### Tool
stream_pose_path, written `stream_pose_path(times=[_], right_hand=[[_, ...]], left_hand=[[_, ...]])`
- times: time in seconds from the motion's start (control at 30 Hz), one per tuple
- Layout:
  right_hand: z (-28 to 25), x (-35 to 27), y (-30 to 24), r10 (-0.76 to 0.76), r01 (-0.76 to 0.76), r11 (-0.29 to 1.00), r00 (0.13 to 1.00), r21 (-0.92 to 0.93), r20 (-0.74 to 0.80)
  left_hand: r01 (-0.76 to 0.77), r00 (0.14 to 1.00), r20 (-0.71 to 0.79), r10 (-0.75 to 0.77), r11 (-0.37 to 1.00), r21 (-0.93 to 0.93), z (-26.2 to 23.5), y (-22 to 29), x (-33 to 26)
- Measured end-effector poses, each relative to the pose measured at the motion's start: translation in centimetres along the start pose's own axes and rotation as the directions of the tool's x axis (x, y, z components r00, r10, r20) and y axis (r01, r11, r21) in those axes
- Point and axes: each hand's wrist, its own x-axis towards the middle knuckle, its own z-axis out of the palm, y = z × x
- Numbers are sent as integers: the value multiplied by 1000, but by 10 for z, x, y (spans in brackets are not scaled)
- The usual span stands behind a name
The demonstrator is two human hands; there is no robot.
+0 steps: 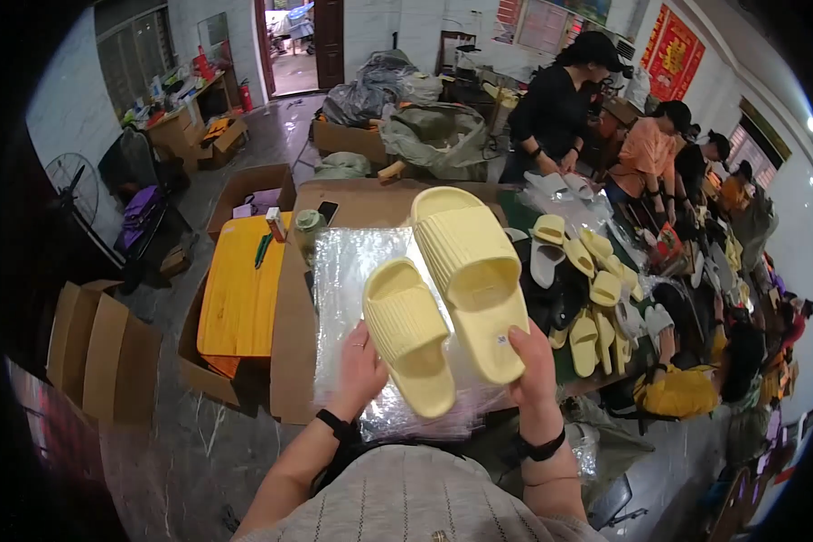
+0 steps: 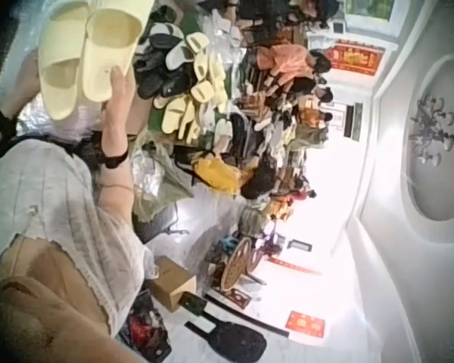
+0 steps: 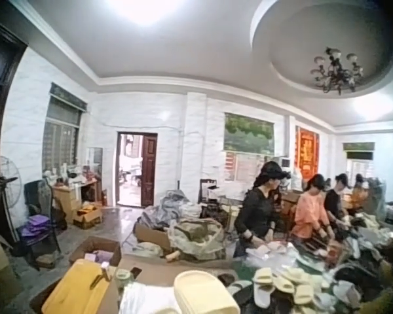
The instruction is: Moving a cardboard box and sorting pairs of sandals into a larger sack.
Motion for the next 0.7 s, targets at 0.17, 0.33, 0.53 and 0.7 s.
stream_pose_path(times=[0.17, 0.33, 0.53, 0.7], right_hand=[[-36, 35, 71, 52, -51, 925, 999, -376, -9], [-97, 37, 150, -182, 178, 32, 969, -983, 170], [-15, 41, 124, -206, 188, -16, 961, -982, 187], [4, 66, 171, -288, 272, -139, 909, -952, 301]], left_hand=[[-156, 988, -7, 156, 988, 4, -15, 26, 15], [-114, 990, -86, 110, 993, -37, -14, 24, 11], [-102, 994, -57, 97, 990, -93, -25, 29, 13], [-49, 999, 6, 49, 994, -96, -22, 32, 12]])
